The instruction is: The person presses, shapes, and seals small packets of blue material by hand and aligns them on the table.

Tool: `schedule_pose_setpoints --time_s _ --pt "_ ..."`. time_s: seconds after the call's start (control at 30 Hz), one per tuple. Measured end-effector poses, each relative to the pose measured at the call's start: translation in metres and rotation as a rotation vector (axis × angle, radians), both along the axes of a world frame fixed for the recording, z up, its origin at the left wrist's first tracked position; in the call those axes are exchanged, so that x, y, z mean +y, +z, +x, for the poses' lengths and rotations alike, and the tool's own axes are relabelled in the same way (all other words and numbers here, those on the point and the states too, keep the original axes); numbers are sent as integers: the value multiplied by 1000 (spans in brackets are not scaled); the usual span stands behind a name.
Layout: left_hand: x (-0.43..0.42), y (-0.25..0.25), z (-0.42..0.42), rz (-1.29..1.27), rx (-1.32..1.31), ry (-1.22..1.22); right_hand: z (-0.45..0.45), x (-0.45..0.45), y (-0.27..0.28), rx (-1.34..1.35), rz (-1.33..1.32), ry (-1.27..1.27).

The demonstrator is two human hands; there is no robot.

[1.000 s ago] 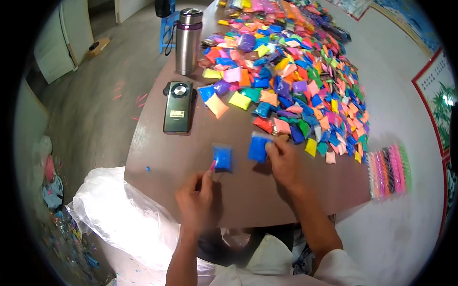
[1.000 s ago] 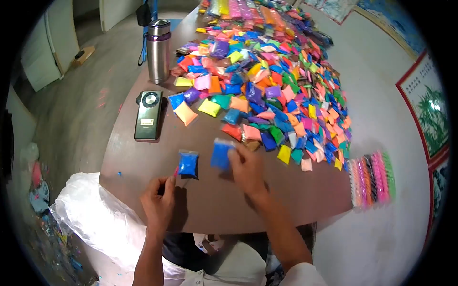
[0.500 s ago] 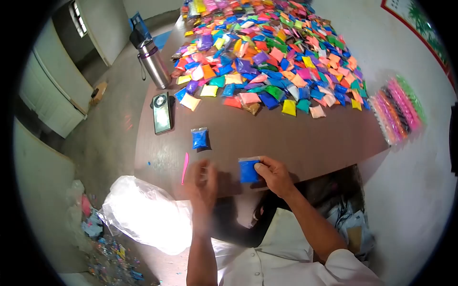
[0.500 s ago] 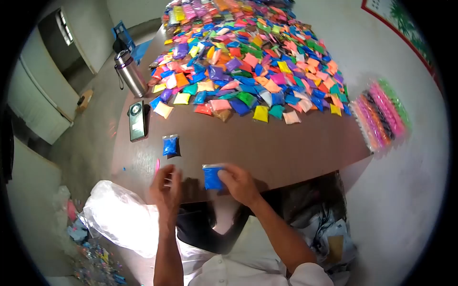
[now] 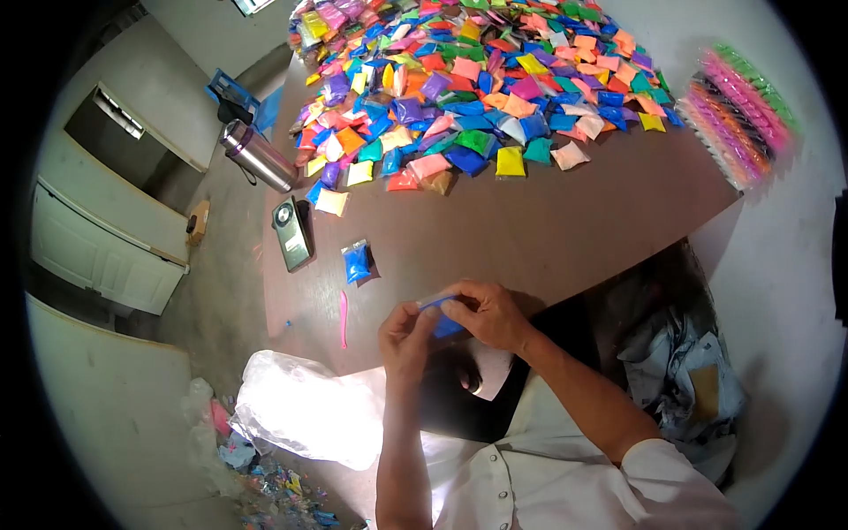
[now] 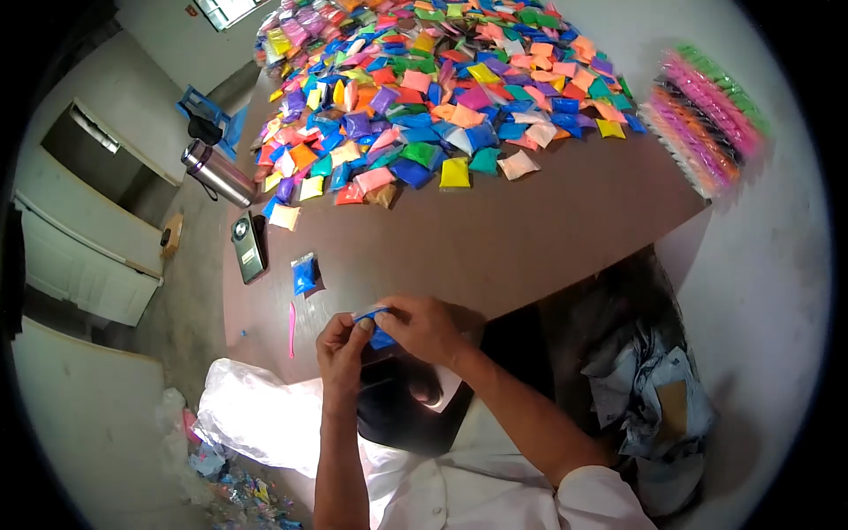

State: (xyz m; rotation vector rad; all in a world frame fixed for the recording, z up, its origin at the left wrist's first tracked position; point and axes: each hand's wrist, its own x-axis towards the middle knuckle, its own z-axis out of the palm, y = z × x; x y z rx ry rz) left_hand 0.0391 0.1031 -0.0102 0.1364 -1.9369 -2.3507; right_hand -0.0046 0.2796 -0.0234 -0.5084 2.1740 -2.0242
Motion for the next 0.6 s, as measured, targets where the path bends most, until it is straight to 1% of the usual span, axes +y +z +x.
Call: schedule_pose_setpoints --time_s 0.13,0.2,0.23,0.3,0.33,0.4,0.53,0.6 --pt "2 10 1 -56 -70 -20 1 1 4 -8 -17 -18" --pt "8 21 0 -89 -100 26 1 1 5 92 33 -34" --pt "6 18 -1 -91 -105 24 2 1 4 87 31 -36" --pt "0 10 -1 -144 -54 1 4 -2 4 120 47 -61" --pt "0 9 0 -146 -59 0 4 -3 8 116 45 -62" --pt "1 7 1 -119 -22 36 4 -1 18 202 79 -84" --pt "0 6 1 -111 -13 70 3 2 24 141 131 -11" --pt "0 9 0 -173 -67 29 2 3 16 6 40 3"
